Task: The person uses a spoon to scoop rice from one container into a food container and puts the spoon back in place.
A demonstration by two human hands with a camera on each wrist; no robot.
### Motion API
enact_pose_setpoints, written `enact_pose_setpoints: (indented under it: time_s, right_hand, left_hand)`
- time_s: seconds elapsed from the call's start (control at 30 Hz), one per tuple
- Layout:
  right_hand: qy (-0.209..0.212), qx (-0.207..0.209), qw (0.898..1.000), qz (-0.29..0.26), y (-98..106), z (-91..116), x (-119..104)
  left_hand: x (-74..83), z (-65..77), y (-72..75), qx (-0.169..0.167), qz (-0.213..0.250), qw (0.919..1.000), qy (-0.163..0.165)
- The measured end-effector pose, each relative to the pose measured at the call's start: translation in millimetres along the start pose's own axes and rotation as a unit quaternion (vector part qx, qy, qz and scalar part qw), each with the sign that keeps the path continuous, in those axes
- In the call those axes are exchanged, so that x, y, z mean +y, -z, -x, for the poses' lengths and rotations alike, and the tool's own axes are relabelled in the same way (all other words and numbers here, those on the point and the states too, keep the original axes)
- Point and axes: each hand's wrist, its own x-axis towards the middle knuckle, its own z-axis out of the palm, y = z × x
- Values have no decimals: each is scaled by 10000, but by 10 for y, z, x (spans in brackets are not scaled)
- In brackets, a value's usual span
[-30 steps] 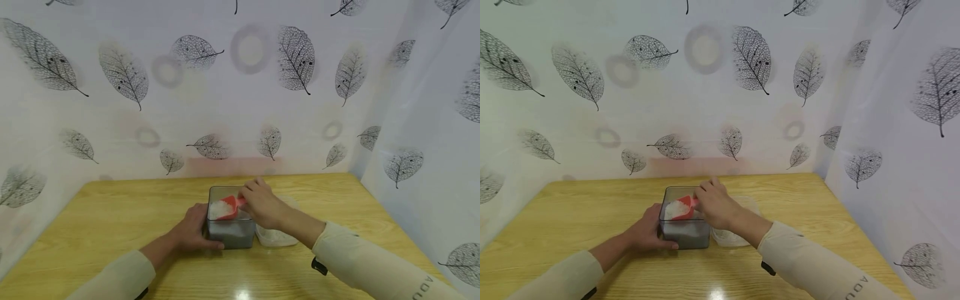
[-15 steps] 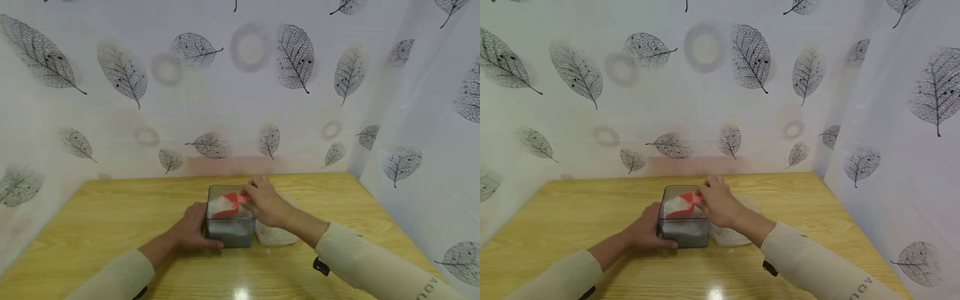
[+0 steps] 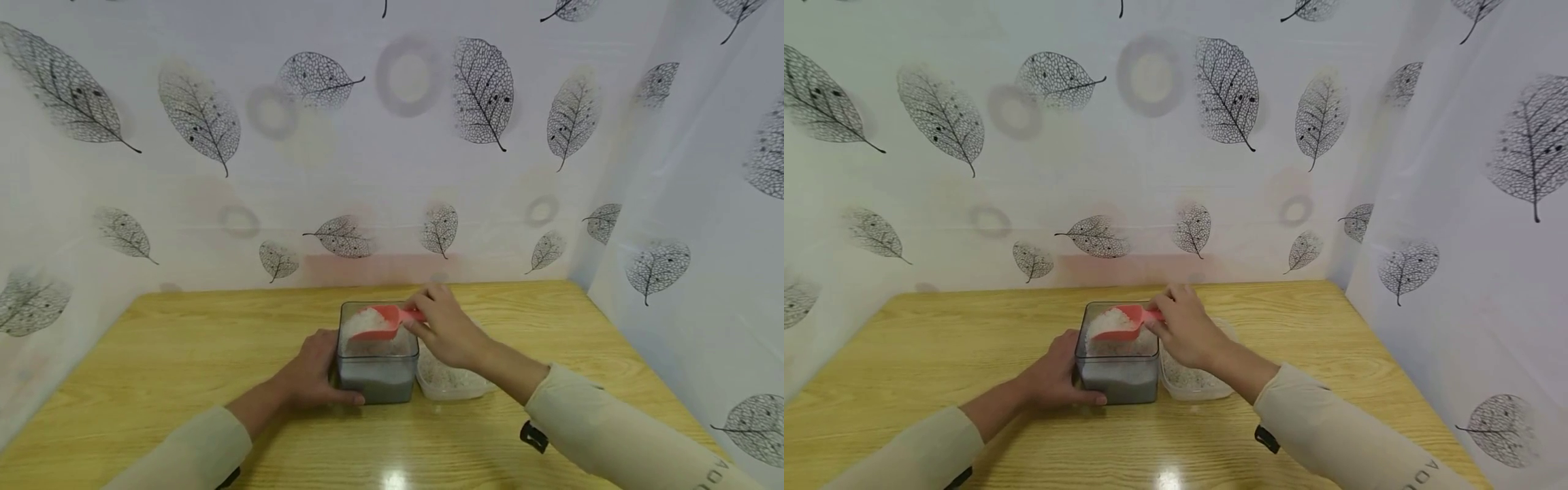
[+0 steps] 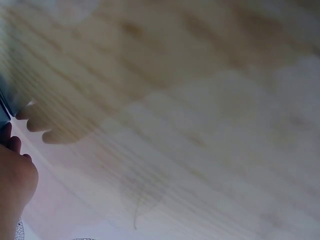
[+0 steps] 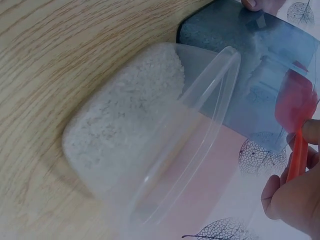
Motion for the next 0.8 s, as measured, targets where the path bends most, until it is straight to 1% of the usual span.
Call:
enact_pose_setpoints:
  time_s: [0.1,0.23,0.5,0.63,0.8]
  right_hand:
    - [-26,61,10000,-62,8,20,41]
    - [40,220,9997,-127,13,44,84]
    - [152,505,9983,-256,75,83,145]
    - [275,597,9975,-251,121,95,168]
    - [228,637,9974,-249,176,92,177]
  left_hand:
    - [-8,-1,2,-30,-9,10000,53]
    - [-4,1,8,-84,-16,9999,127]
    - [28,-3,13,-111,-32,9998,153]
    - [20,-8,8,-55,-78,9999,65]
    - [3,6,15,23,-121,9999,-4]
